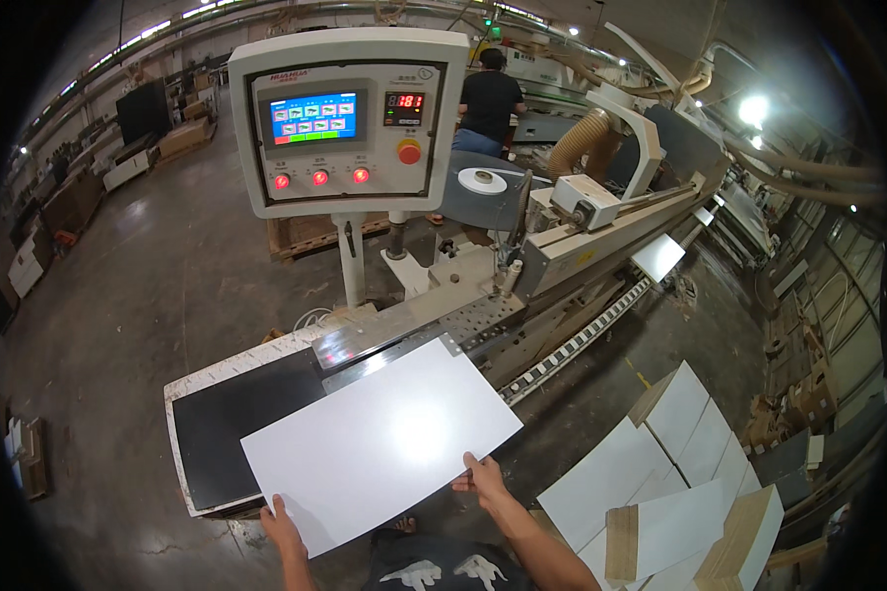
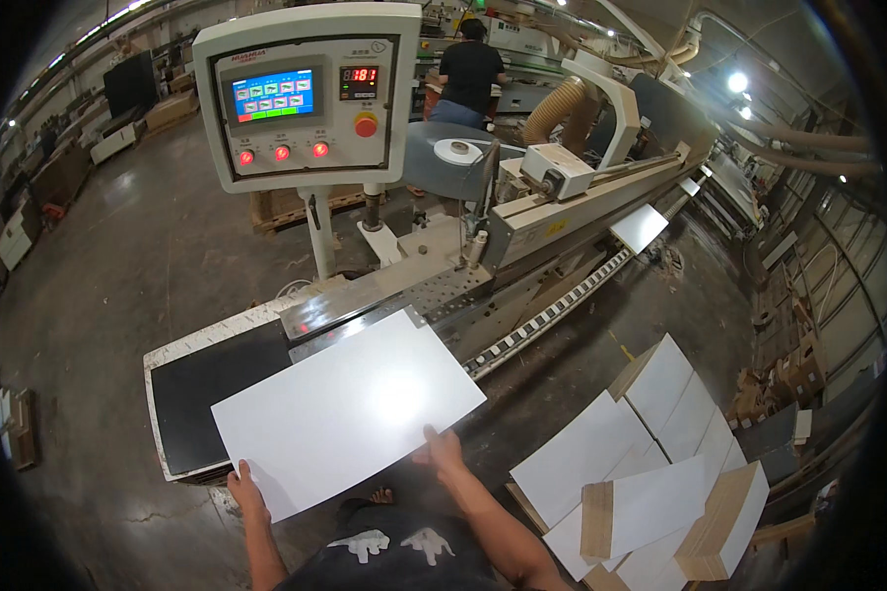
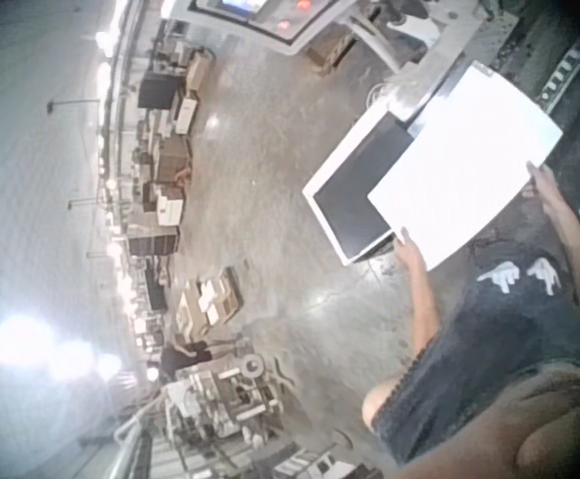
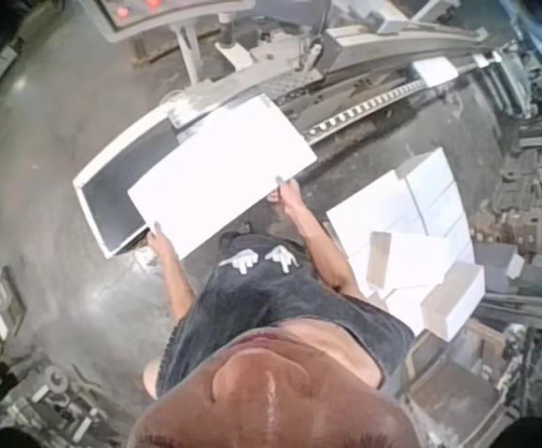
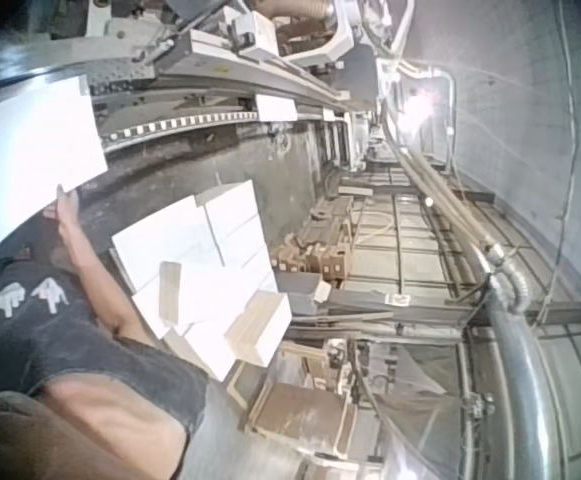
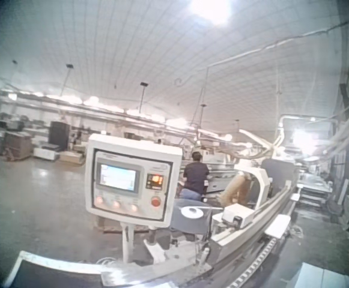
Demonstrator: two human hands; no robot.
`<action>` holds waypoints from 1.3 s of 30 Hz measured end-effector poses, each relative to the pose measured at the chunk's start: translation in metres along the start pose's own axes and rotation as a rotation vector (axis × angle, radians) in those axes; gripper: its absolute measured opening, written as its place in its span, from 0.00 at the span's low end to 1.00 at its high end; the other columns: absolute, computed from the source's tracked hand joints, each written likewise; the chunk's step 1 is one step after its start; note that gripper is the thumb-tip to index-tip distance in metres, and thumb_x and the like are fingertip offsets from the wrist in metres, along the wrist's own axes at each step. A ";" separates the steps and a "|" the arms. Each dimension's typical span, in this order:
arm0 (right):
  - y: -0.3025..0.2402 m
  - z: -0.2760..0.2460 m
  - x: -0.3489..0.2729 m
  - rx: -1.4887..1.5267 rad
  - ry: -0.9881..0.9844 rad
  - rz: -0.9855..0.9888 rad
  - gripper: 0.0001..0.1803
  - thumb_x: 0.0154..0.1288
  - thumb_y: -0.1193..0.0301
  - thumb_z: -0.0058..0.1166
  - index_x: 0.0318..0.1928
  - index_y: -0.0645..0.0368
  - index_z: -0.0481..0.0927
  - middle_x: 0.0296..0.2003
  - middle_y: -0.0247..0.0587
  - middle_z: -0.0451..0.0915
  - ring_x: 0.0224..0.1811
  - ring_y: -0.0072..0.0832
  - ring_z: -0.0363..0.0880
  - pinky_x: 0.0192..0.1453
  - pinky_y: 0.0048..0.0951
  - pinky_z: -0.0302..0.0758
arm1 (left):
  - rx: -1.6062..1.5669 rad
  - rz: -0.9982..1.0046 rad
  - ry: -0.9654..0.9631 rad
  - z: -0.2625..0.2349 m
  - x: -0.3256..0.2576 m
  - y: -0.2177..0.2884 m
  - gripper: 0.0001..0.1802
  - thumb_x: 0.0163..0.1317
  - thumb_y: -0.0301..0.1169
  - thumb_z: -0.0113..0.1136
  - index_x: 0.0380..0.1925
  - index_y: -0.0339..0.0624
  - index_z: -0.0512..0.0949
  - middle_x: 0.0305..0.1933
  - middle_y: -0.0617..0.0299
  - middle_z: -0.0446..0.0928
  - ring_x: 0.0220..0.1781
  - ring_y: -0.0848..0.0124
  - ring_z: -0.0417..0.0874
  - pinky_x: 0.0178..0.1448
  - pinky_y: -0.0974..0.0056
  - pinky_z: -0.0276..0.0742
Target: The person repeatedly picks up white rectangular panels, places them onto a conveyor belt, and then stacks the processed panels onto a growing pile on the floor.
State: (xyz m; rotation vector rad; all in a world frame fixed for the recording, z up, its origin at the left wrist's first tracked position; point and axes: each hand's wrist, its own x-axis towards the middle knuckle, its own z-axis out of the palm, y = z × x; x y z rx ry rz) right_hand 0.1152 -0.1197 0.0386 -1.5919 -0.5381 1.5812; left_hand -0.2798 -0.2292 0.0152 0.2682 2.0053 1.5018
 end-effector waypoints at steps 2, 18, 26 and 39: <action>-0.010 0.017 0.007 -0.018 0.015 0.006 0.19 0.74 0.61 0.51 0.50 0.66 0.70 0.33 0.48 0.81 0.27 0.35 0.84 0.26 0.34 0.84 | 0.026 0.013 -0.018 0.003 0.013 0.000 0.17 0.72 0.41 0.55 0.44 0.35 0.71 0.43 0.57 0.76 0.43 0.69 0.76 0.49 0.62 0.74; -0.029 0.018 0.067 -0.118 0.066 0.087 0.29 0.71 0.61 0.54 0.52 0.77 0.58 0.27 0.52 0.76 0.16 0.36 0.79 0.12 0.35 0.75 | 0.245 -0.093 -0.108 0.036 0.055 0.017 0.39 0.70 0.45 0.57 0.69 0.26 0.57 0.71 0.41 0.62 0.70 0.54 0.66 0.72 0.57 0.62; -0.083 -0.039 0.105 -0.155 0.122 0.062 0.36 0.72 0.60 0.52 0.56 0.81 0.49 0.27 0.55 0.77 0.15 0.36 0.79 0.12 0.35 0.73 | 0.140 -0.182 -0.149 0.122 0.006 0.030 0.44 0.71 0.44 0.57 0.74 0.29 0.46 0.78 0.42 0.50 0.78 0.56 0.54 0.78 0.57 0.52; -0.057 -0.143 0.210 -0.464 0.211 -0.087 0.52 0.74 0.57 0.51 0.61 0.95 0.33 0.35 0.67 0.81 0.18 0.39 0.83 0.24 0.32 0.81 | 0.134 -0.163 -0.074 0.218 -0.038 0.031 0.39 0.72 0.40 0.55 0.72 0.30 0.50 0.69 0.41 0.63 0.66 0.54 0.70 0.68 0.53 0.68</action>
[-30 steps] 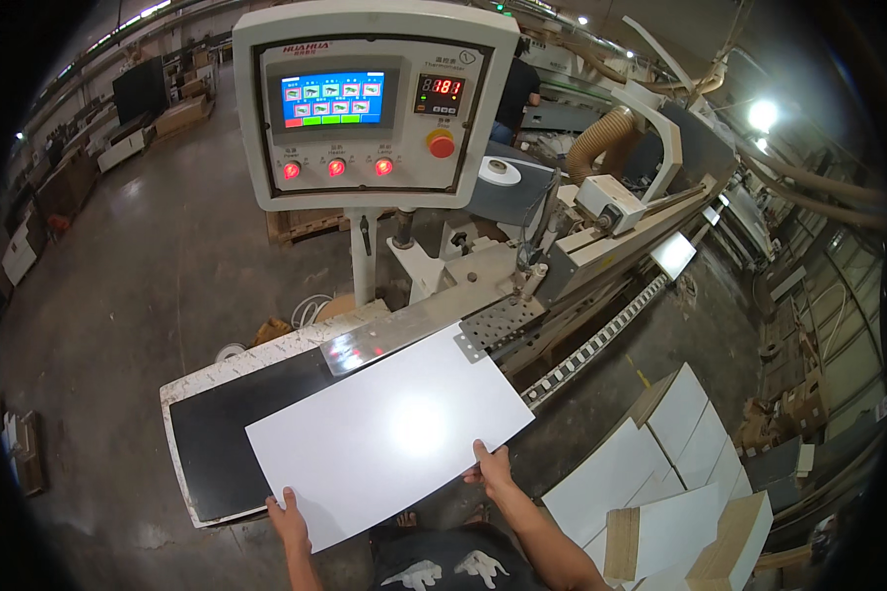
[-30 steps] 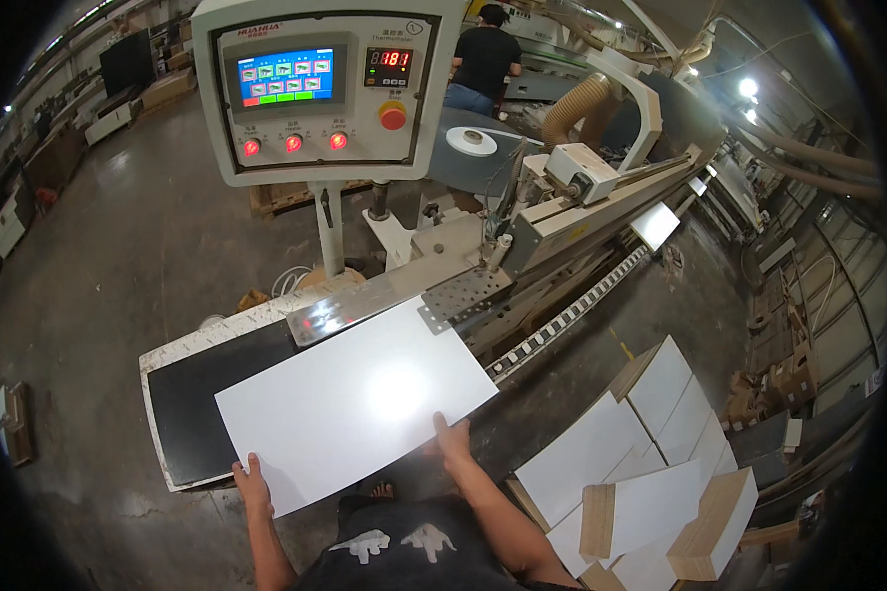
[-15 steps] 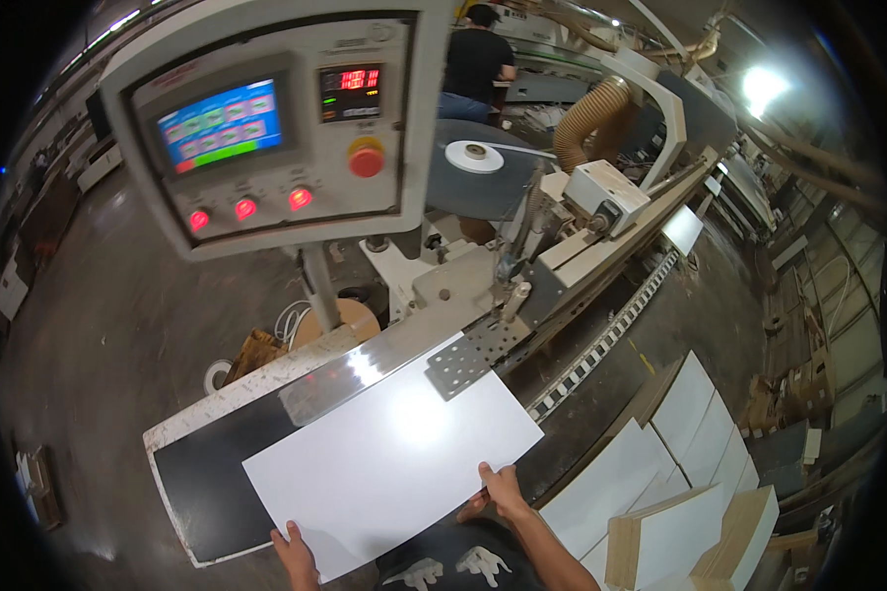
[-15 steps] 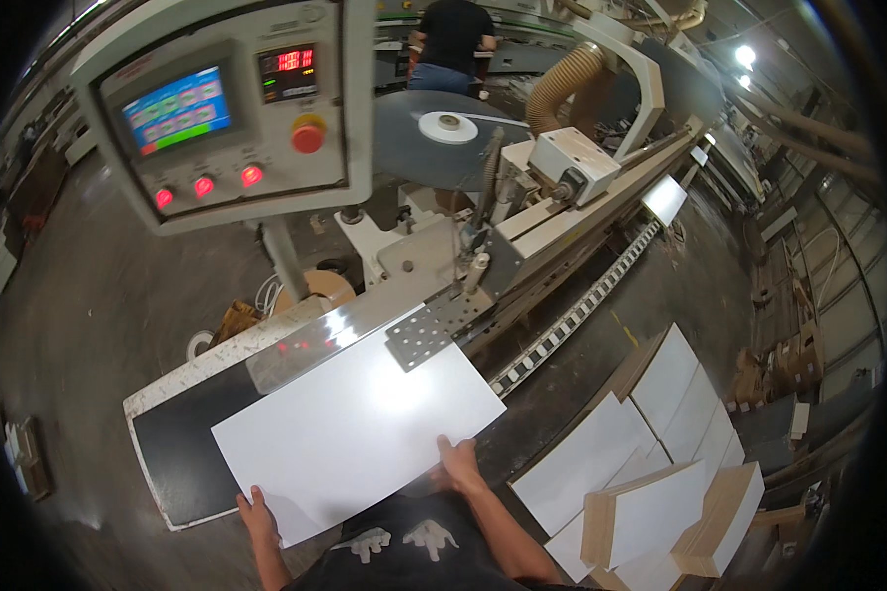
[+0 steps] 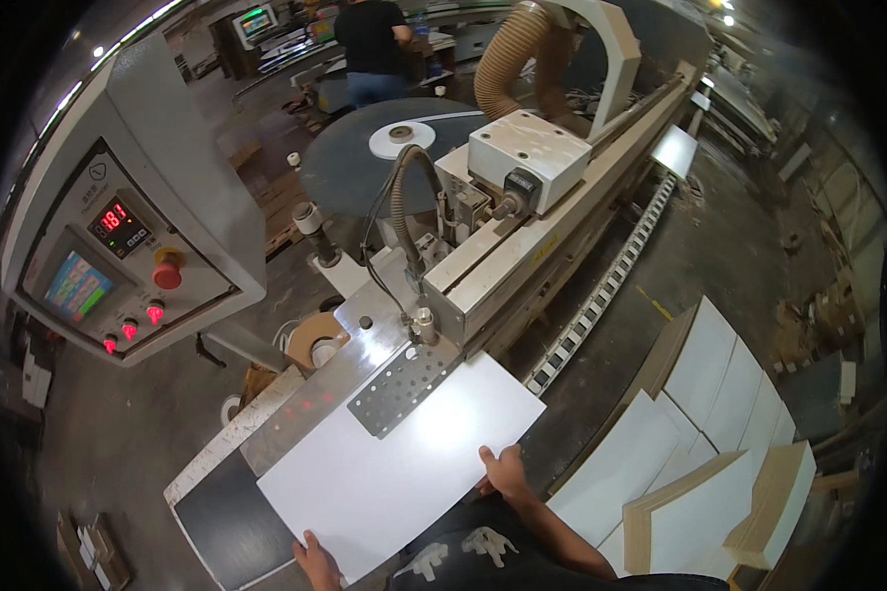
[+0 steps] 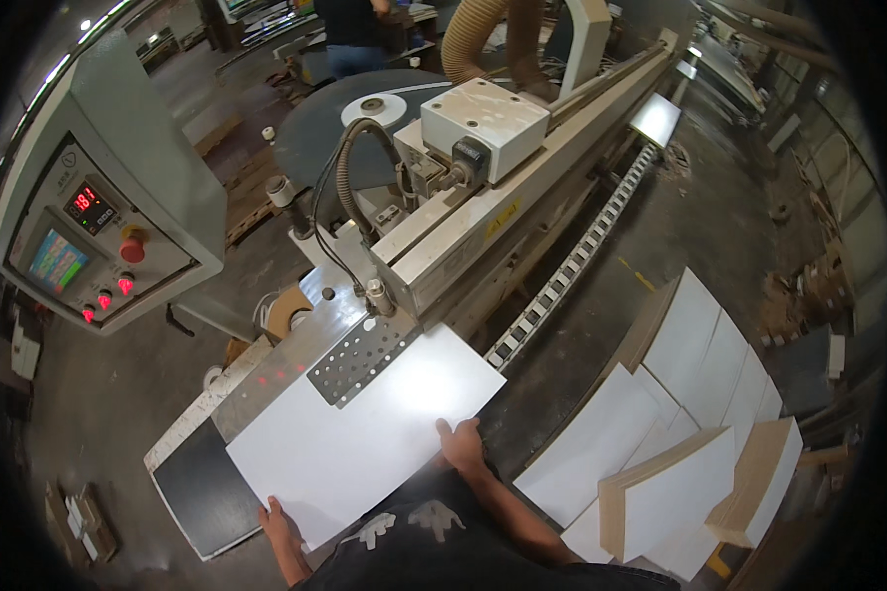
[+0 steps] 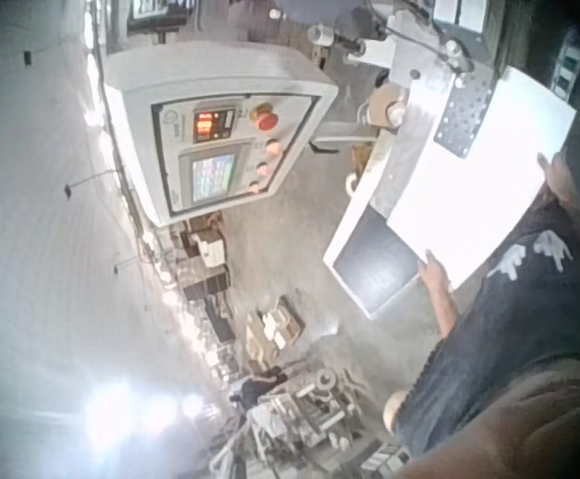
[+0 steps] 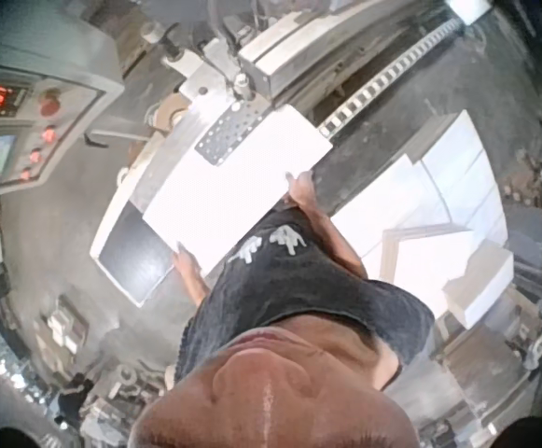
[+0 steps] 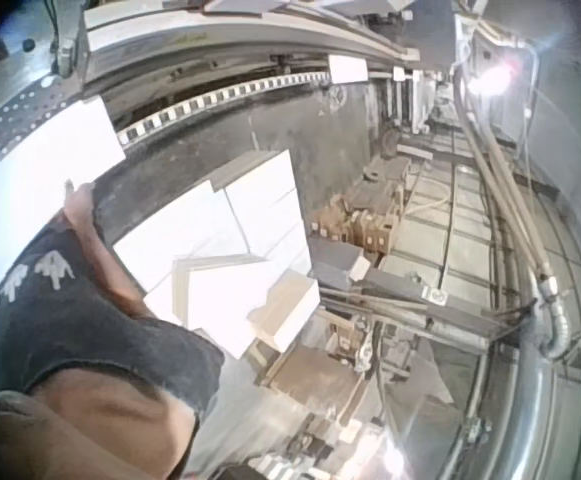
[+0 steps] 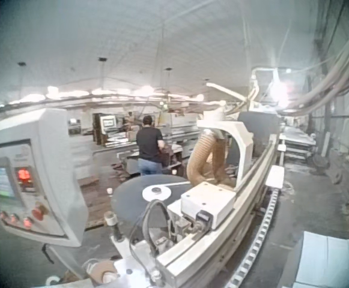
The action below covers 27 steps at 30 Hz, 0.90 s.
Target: The person repeatedly picks up white rectangular panels, places them onto a conveyor belt, and then stacks the processed panels onto a growing pile on the floor.
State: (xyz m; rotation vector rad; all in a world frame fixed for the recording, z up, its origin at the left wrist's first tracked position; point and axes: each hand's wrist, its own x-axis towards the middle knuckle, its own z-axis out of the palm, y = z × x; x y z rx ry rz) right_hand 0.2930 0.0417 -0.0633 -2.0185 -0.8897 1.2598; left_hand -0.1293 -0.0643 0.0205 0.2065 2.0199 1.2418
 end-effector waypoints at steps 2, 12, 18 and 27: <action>-0.002 -0.017 0.010 0.075 0.038 0.048 0.44 0.73 0.60 0.51 0.58 0.89 0.39 0.33 0.65 0.80 0.17 0.39 0.82 0.19 0.33 0.79 | -0.016 0.020 -0.036 0.032 -0.009 0.008 0.30 0.73 0.37 0.54 0.67 0.29 0.60 0.62 0.45 0.71 0.60 0.60 0.74 0.64 0.59 0.70; -0.102 -0.111 0.030 0.288 0.005 0.037 0.29 0.74 0.60 0.51 0.57 0.72 0.55 0.35 0.57 0.79 0.16 0.36 0.81 0.11 0.30 0.74 | 0.062 0.178 -0.028 0.127 -0.040 -0.011 0.24 0.73 0.40 0.55 0.54 0.28 0.68 0.52 0.45 0.77 0.51 0.62 0.77 0.59 0.59 0.72; -0.089 -0.086 -0.025 0.379 0.083 0.015 0.27 0.75 0.49 0.47 0.51 0.63 0.66 0.35 0.44 0.79 0.18 0.28 0.79 0.18 0.27 0.77 | 0.175 0.126 -0.403 0.144 -0.042 0.005 0.27 0.72 0.43 0.54 0.55 0.29 0.62 0.49 0.43 0.78 0.50 0.61 0.78 0.58 0.59 0.73; -0.089 0.015 -0.168 0.958 -0.296 0.175 0.36 0.72 0.36 0.35 0.49 0.61 0.70 0.58 0.56 0.72 0.68 0.47 0.66 0.73 0.48 0.60 | 0.066 0.372 -0.739 0.089 -0.008 -0.011 0.17 0.70 0.35 0.57 0.51 0.35 0.68 0.43 0.51 0.81 0.47 0.65 0.83 0.54 0.64 0.76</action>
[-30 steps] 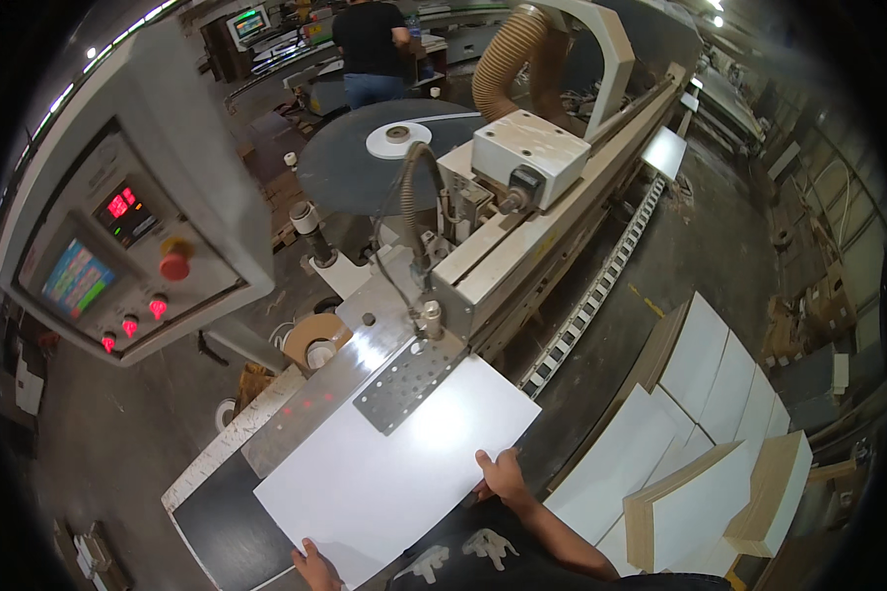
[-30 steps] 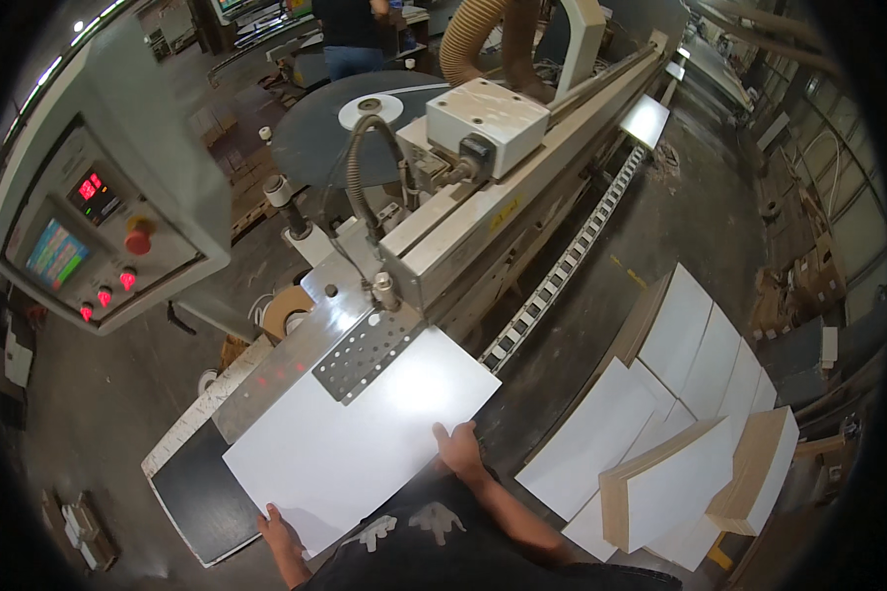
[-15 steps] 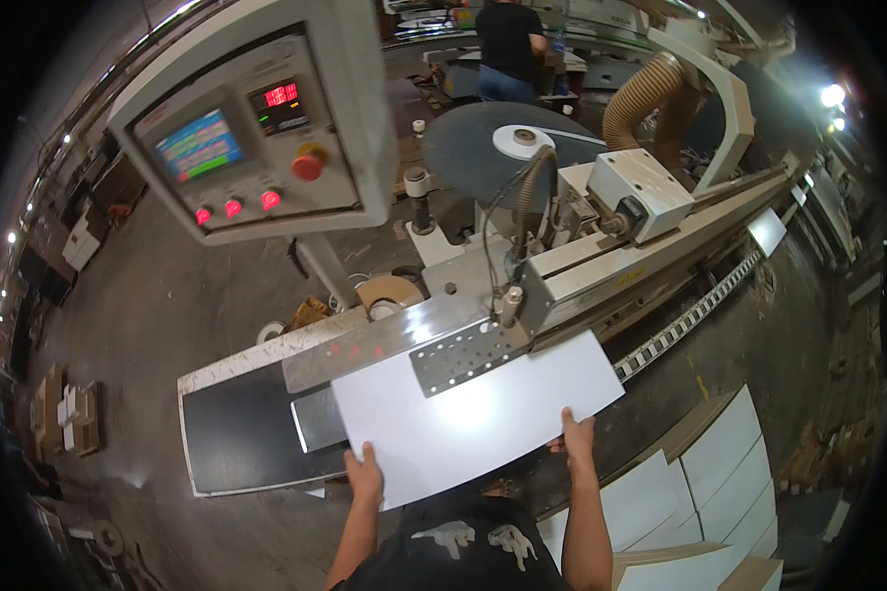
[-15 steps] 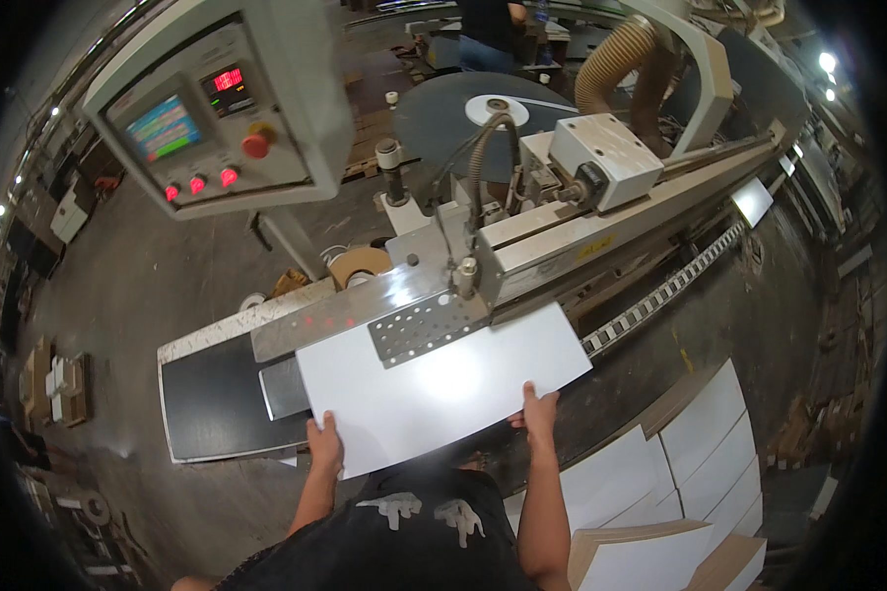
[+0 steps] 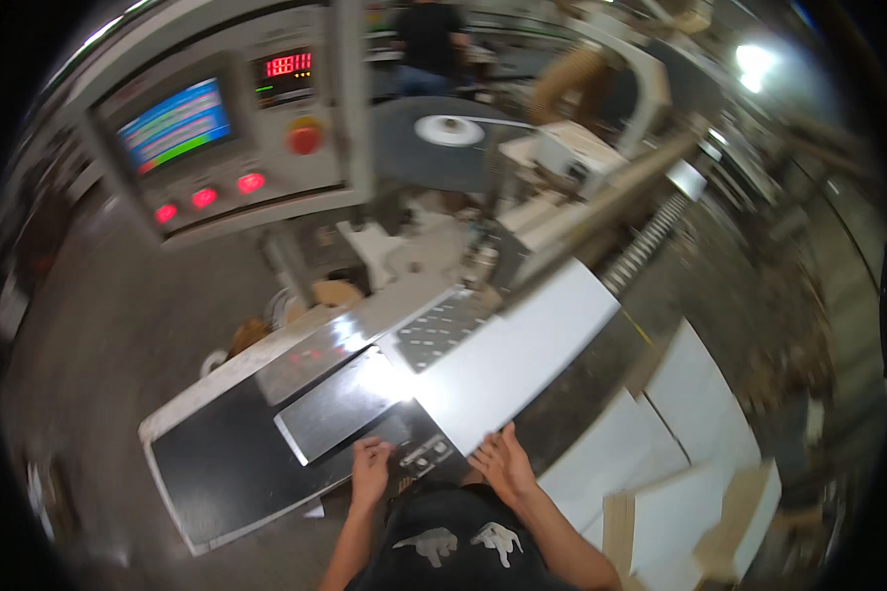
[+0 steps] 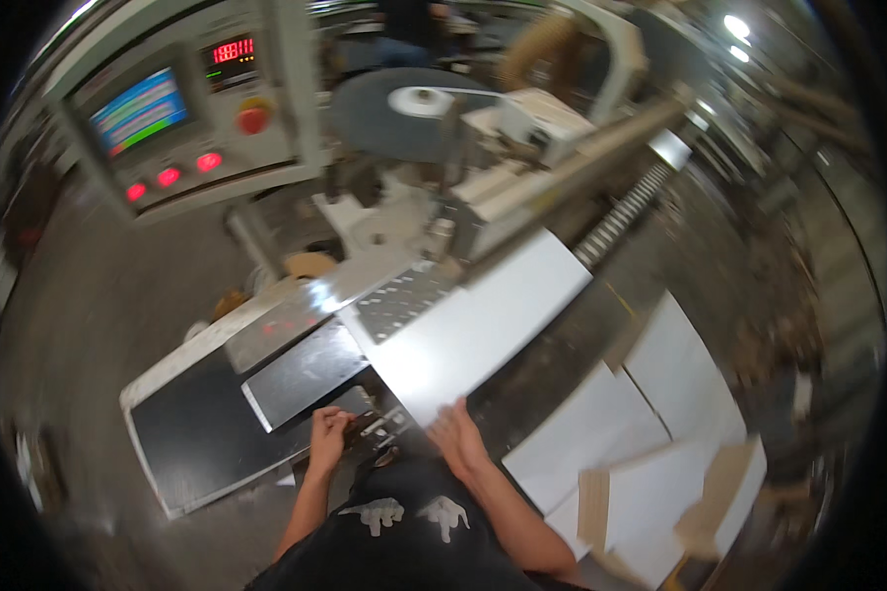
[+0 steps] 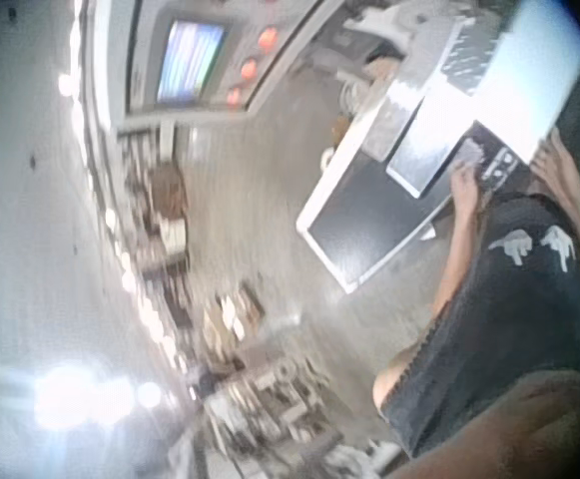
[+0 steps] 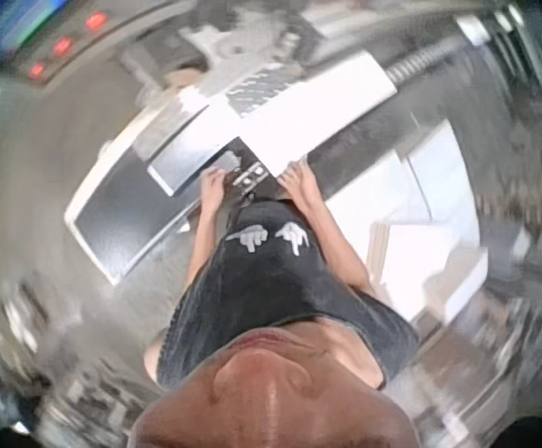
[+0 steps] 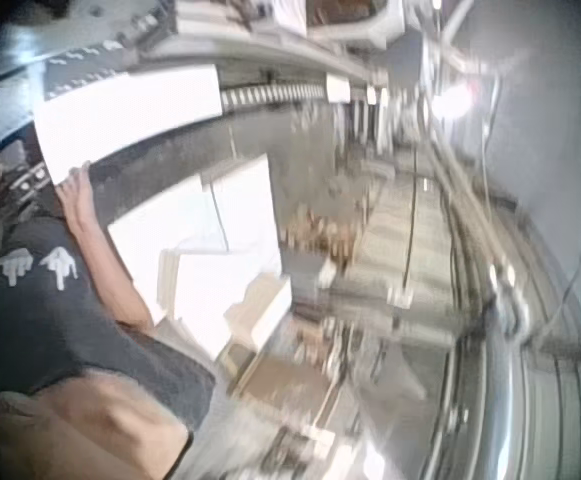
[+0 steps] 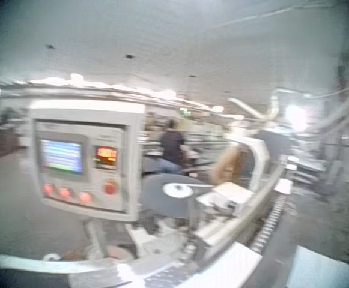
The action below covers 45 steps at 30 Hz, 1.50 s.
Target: The person repeatedly picks up white rectangular panels, places them onto a conveyor belt, and then stacks the processed panels onto a growing pile on the floor.
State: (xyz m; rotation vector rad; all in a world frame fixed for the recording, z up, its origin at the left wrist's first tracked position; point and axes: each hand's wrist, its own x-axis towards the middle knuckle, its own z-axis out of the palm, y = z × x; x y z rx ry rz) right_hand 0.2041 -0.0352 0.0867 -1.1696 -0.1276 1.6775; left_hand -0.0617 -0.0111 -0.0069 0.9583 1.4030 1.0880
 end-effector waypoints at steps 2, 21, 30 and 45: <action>-0.003 0.005 -0.003 0.104 0.059 -0.096 0.36 0.73 0.38 0.39 0.54 0.63 0.70 0.56 0.53 0.73 0.66 0.45 0.68 0.72 0.47 0.64 | -0.046 0.011 -0.100 -0.003 -0.007 0.021 0.17 0.71 0.34 0.57 0.52 0.36 0.68 0.45 0.50 0.81 0.48 0.66 0.83 0.55 0.63 0.76; 0.156 -0.445 -0.209 0.737 1.149 -0.480 0.42 0.72 0.66 0.50 0.77 0.45 0.39 0.60 0.57 0.72 0.46 0.50 0.83 0.38 0.52 0.84 | 0.327 0.324 -0.507 0.068 -0.025 0.063 0.21 0.74 0.43 0.53 0.55 0.37 0.68 0.49 0.51 0.79 0.49 0.66 0.82 0.48 0.63 0.77; 0.134 -0.586 -0.225 0.786 1.297 -0.631 0.39 0.68 0.77 0.52 0.73 0.42 0.47 0.54 0.51 0.75 0.40 0.40 0.83 0.30 0.39 0.83 | 0.353 0.133 -0.781 0.135 -0.206 -0.019 0.21 0.71 0.41 0.60 0.54 0.40 0.67 0.42 0.55 0.81 0.40 0.71 0.82 0.38 0.68 0.76; 0.125 -0.607 -0.189 1.148 0.875 -0.428 0.40 0.66 0.49 0.61 0.68 0.60 0.60 0.53 0.49 0.77 0.44 0.41 0.85 0.37 0.38 0.83 | 0.627 0.117 -0.875 0.243 -0.353 0.024 0.21 0.73 0.40 0.56 0.55 0.36 0.67 0.45 0.54 0.80 0.44 0.68 0.83 0.46 0.62 0.80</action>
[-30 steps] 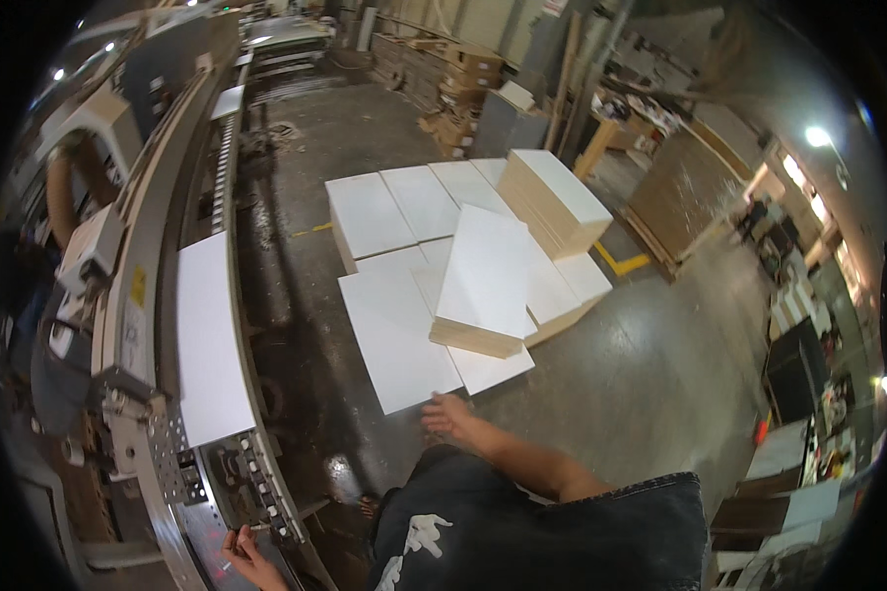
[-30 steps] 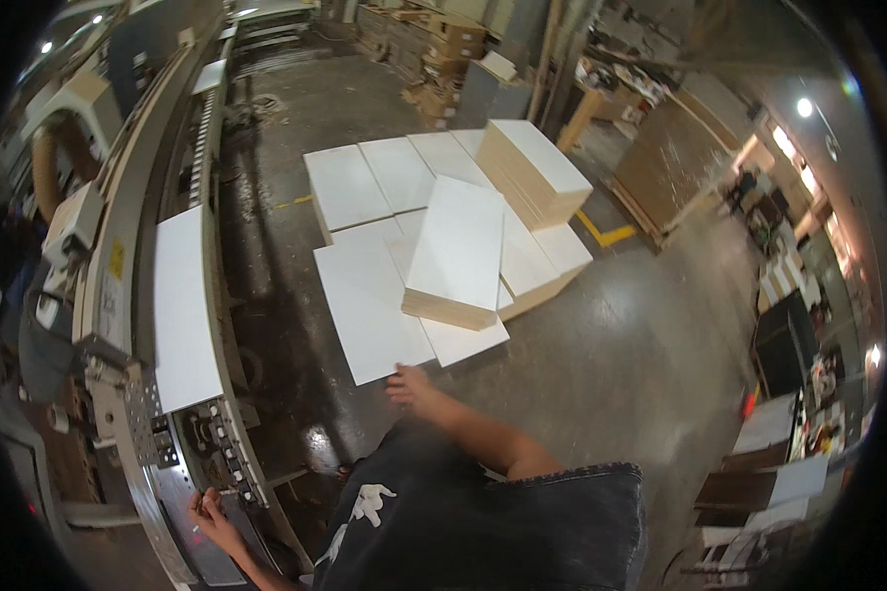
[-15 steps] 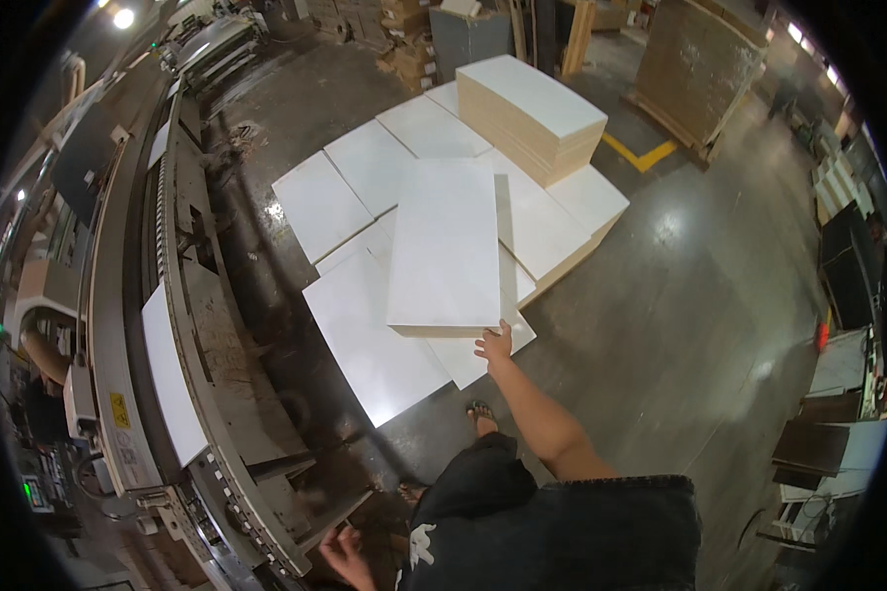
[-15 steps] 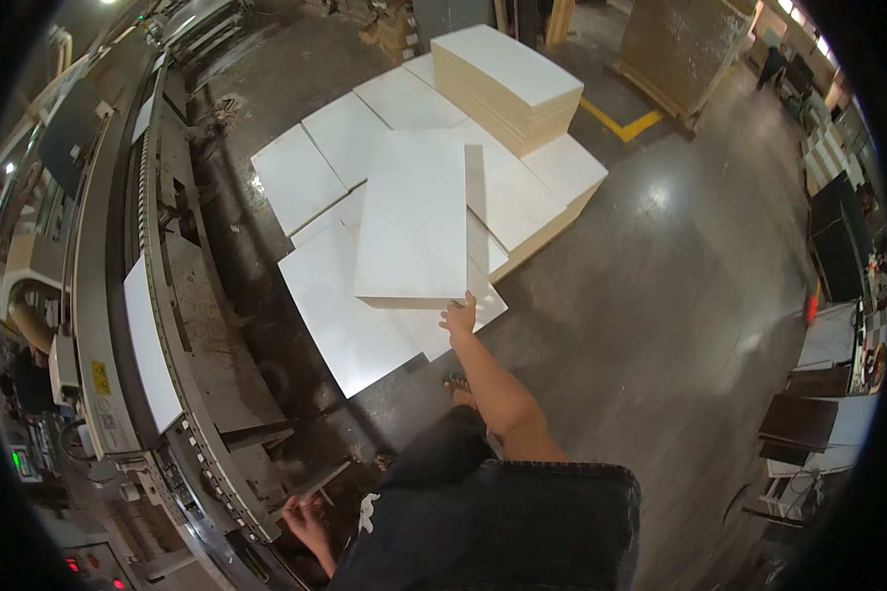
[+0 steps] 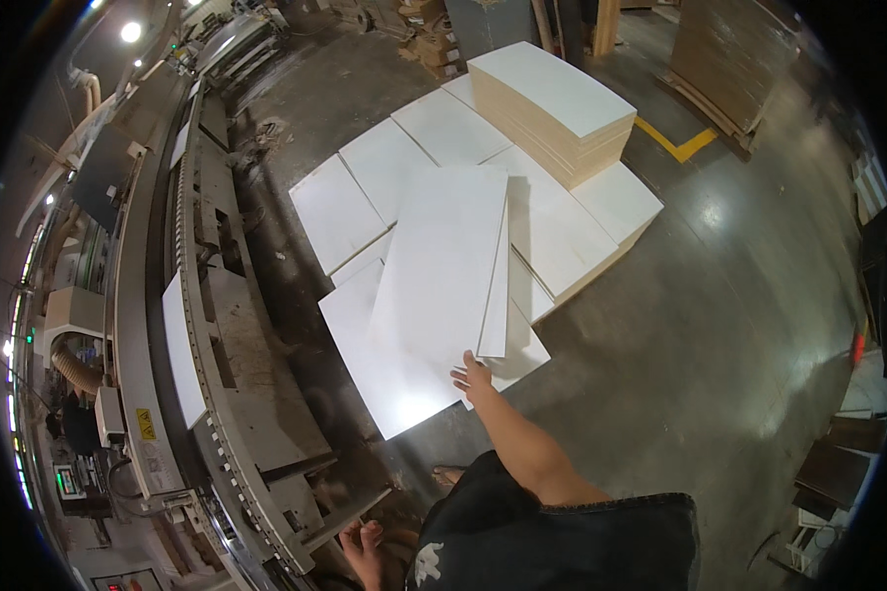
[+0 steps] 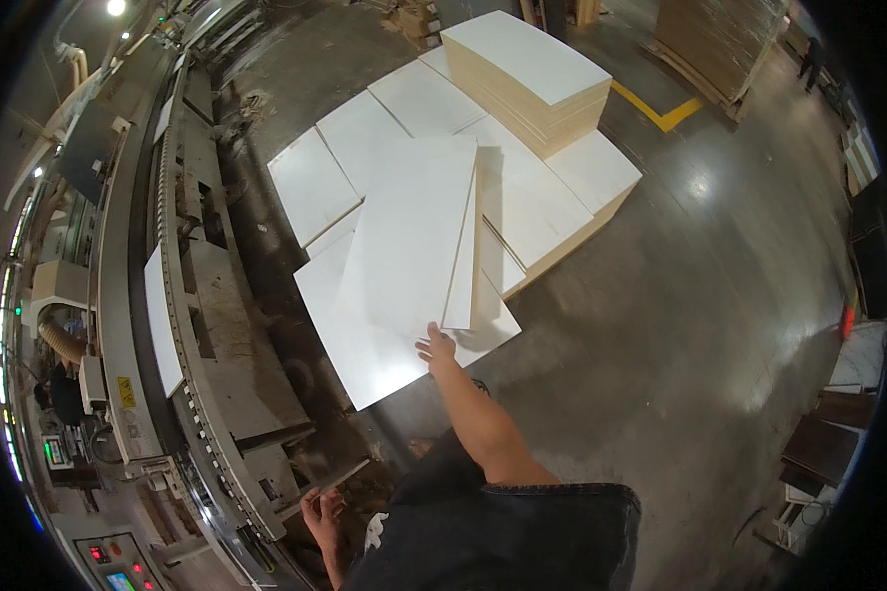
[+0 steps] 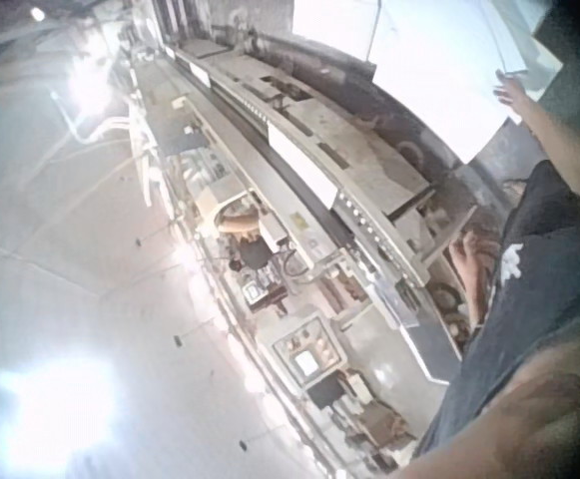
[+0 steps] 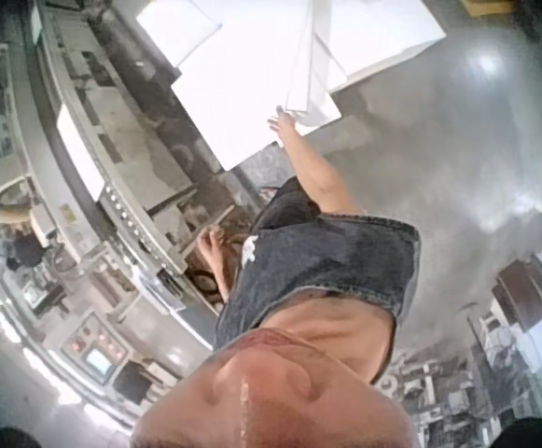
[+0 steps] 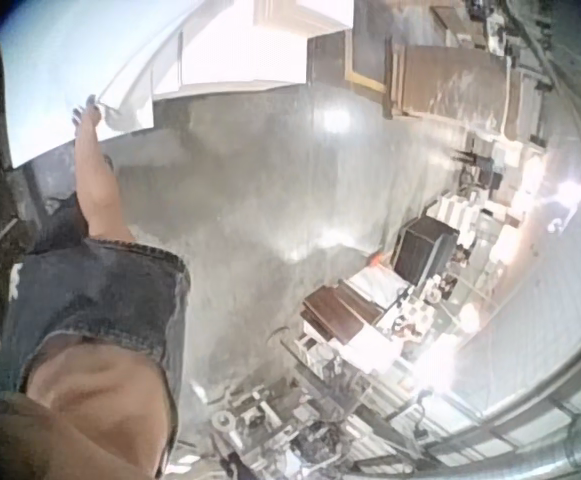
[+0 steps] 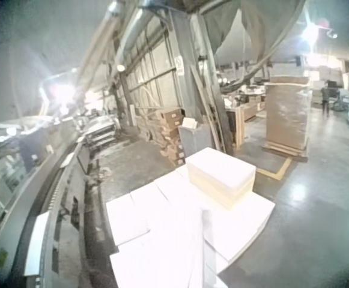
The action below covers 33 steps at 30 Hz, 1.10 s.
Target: The person repeatedly picks up white rectangular panels, places them onto a conveyor belt, and then stacks the processed panels onto a growing pile on the floor.
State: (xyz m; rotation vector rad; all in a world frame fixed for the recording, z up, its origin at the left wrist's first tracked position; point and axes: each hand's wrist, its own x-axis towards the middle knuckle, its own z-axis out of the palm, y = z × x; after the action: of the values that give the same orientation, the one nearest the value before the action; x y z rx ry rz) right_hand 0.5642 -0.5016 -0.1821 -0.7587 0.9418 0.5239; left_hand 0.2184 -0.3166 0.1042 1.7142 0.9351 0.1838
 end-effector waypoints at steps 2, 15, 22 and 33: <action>0.005 -0.013 -0.012 -0.073 0.001 -0.012 0.39 0.66 0.47 0.60 0.66 0.59 0.62 0.49 0.47 0.79 0.41 0.38 0.86 0.34 0.35 0.80 | -0.083 -0.030 0.006 0.008 0.005 0.005 0.17 0.74 0.37 0.55 0.54 0.38 0.69 0.44 0.55 0.80 0.44 0.67 0.83 0.45 0.60 0.82; 0.049 -0.126 -0.138 -0.401 -0.693 0.350 0.26 0.73 0.56 0.55 0.62 0.58 0.69 0.59 0.41 0.73 0.54 0.37 0.78 0.56 0.44 0.78 | -0.526 -0.776 -0.374 0.144 0.125 -0.064 0.25 0.72 0.47 0.55 0.59 0.43 0.69 0.60 0.53 0.71 0.64 0.53 0.73 0.65 0.46 0.72; 0.044 -0.096 -0.115 -0.289 -0.484 0.295 0.24 0.71 0.50 0.54 0.54 0.54 0.73 0.43 0.37 0.80 0.44 0.37 0.80 0.46 0.42 0.80 | -0.460 -0.466 0.264 0.109 0.134 -0.096 0.12 0.70 0.36 0.55 0.42 0.37 0.77 0.34 0.63 0.76 0.32 0.70 0.74 0.36 0.64 0.74; 0.086 0.013 -0.232 -0.571 -0.300 0.167 0.24 0.75 0.56 0.50 0.63 0.56 0.68 0.54 0.44 0.76 0.56 0.44 0.76 0.54 0.53 0.76 | -0.020 0.041 1.037 -0.152 -0.028 -0.119 0.17 0.76 0.37 0.47 0.36 0.30 0.73 0.31 0.58 0.74 0.35 0.69 0.72 0.41 0.61 0.71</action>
State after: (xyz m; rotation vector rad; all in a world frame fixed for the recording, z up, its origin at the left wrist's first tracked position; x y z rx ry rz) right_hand 0.3961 -0.4548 -0.0061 -1.0791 0.5760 1.0490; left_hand 0.0573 -0.2133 0.0658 1.5843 1.6115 1.1777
